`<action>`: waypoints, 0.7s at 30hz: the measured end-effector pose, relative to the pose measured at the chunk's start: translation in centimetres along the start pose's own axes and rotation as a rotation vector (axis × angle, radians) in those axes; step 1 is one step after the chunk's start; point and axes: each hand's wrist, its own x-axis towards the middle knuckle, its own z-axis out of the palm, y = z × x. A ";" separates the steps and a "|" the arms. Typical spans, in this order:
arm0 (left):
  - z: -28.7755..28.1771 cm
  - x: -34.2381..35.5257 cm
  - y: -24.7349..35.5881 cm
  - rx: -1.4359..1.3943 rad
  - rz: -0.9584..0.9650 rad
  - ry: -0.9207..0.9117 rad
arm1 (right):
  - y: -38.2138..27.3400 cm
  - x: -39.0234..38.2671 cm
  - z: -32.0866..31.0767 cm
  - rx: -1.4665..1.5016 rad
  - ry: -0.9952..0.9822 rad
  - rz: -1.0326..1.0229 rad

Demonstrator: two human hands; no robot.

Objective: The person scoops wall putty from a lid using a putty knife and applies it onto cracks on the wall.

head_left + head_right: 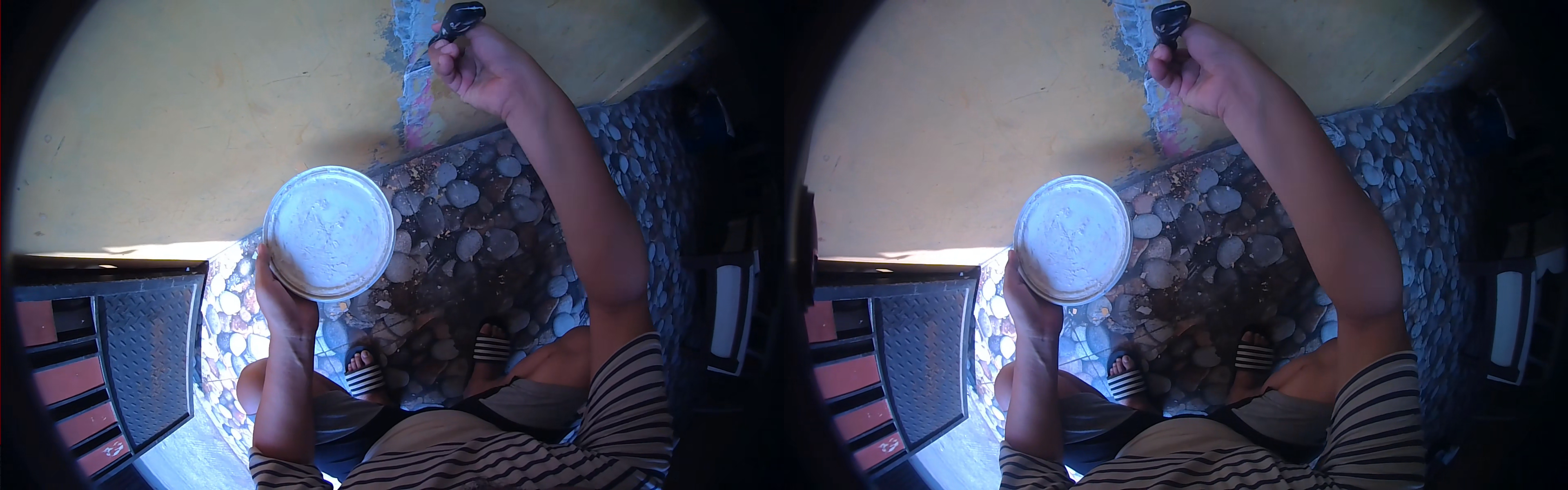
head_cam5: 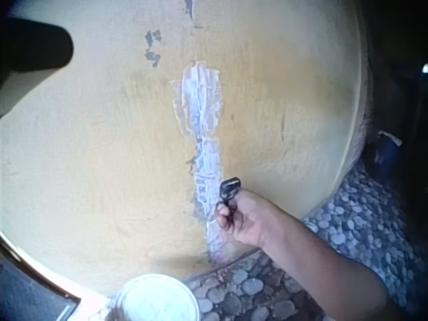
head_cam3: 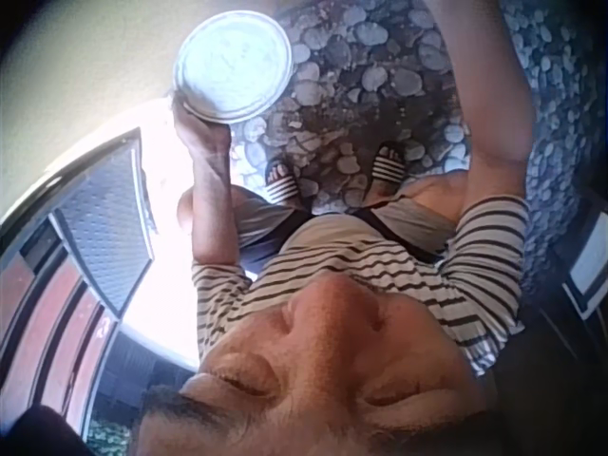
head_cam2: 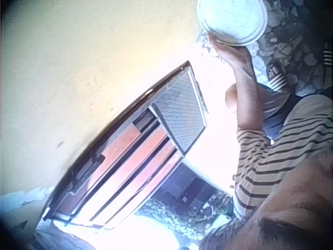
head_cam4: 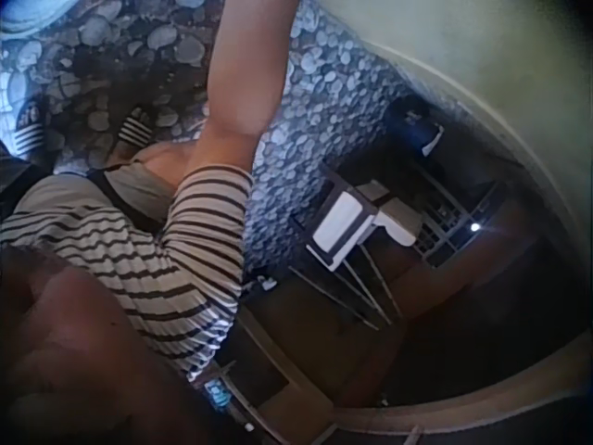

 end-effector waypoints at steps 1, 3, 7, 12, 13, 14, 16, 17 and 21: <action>0.0 0.1 0.0 0.001 -0.002 -0.003 | -0.6 -0.2 0.6 0.012 -0.010 -0.025; -0.1 0.2 -0.1 0.007 0.004 -0.006 | -2.1 0.8 0.5 -0.017 -0.082 -0.003; 0.2 0.0 0.0 -0.002 0.003 -0.002 | -3.0 -2.3 0.4 -0.064 -0.124 -0.006; 0.0 -0.1 -0.1 0.007 -0.005 0.007 | -0.1 -3.6 -1.1 -0.149 -0.041 0.005; 0.1 -0.1 -0.1 0.009 -0.005 0.005 | 0.4 -3.1 -1.0 -0.155 -0.001 0.019; 0.2 -0.2 -0.1 0.014 -0.002 0.007 | 0.9 -2.6 -0.9 -0.160 0.039 0.032; 0.5 -0.4 -0.1 0.019 -0.004 0.008 | 0.7 -1.1 -0.3 -0.165 0.060 0.035; 0.6 -0.5 -0.1 0.018 -0.007 0.003 | 0.2 -0.6 0.1 -0.131 0.065 0.006; 0.6 -0.5 -0.1 0.005 -0.012 0.000 | -2.9 1.3 1.3 -0.131 0.002 -0.026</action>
